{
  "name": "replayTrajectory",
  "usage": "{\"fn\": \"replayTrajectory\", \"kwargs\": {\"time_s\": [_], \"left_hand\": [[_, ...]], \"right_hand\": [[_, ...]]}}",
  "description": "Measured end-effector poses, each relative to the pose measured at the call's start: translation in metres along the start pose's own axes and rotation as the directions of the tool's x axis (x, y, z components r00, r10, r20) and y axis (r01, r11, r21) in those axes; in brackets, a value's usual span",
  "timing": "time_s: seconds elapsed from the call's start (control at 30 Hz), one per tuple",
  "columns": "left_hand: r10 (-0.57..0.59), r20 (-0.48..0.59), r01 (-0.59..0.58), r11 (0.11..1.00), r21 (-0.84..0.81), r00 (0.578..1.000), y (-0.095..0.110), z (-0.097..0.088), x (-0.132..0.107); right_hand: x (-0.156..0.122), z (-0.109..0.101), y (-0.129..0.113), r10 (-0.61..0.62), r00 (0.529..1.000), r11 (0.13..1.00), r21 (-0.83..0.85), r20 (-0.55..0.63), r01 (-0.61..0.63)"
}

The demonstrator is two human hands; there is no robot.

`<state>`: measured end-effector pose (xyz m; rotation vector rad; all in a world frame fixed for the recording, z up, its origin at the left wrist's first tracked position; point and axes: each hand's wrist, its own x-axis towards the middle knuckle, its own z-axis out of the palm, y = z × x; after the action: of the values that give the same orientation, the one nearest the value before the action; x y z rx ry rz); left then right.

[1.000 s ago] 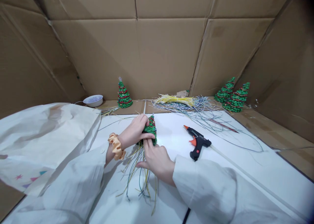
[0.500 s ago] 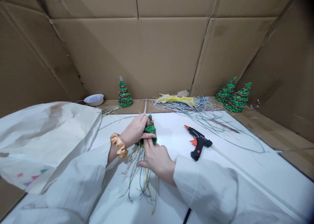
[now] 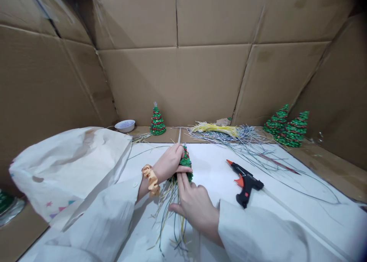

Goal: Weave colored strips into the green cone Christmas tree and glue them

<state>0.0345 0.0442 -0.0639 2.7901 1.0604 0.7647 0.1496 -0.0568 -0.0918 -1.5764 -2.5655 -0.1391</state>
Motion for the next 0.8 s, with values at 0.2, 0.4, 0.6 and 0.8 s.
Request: {"fn": "replayTrajectory", "kwargs": {"time_s": [0.2, 0.4, 0.6, 0.8], "left_hand": [[-0.084, -0.057, 0.074, 0.984, -0.16, 0.995, -0.009, 0.004, -0.005], [-0.328, -0.199, 0.239, 0.897, -0.372, 0.923, -0.012, 0.007, -0.008], [-0.496, -0.264, 0.338, 0.814, -0.472, 0.827, -0.012, 0.009, -0.017], [-0.662, -0.284, 0.438, 0.701, -0.563, 0.693, -0.015, 0.013, -0.029]], "right_hand": [[-0.044, -0.027, 0.037, -0.074, 0.964, 0.996, 0.019, -0.254, 0.082], [-0.097, -0.017, 0.129, 0.501, 0.865, 0.858, 0.141, -0.014, -0.495], [-0.105, 0.0, 0.154, 0.527, 0.844, 0.786, 0.324, 0.095, -0.527], [-0.103, 0.011, 0.153, 0.468, 0.88, 0.772, 0.446, 0.084, -0.453]]}}
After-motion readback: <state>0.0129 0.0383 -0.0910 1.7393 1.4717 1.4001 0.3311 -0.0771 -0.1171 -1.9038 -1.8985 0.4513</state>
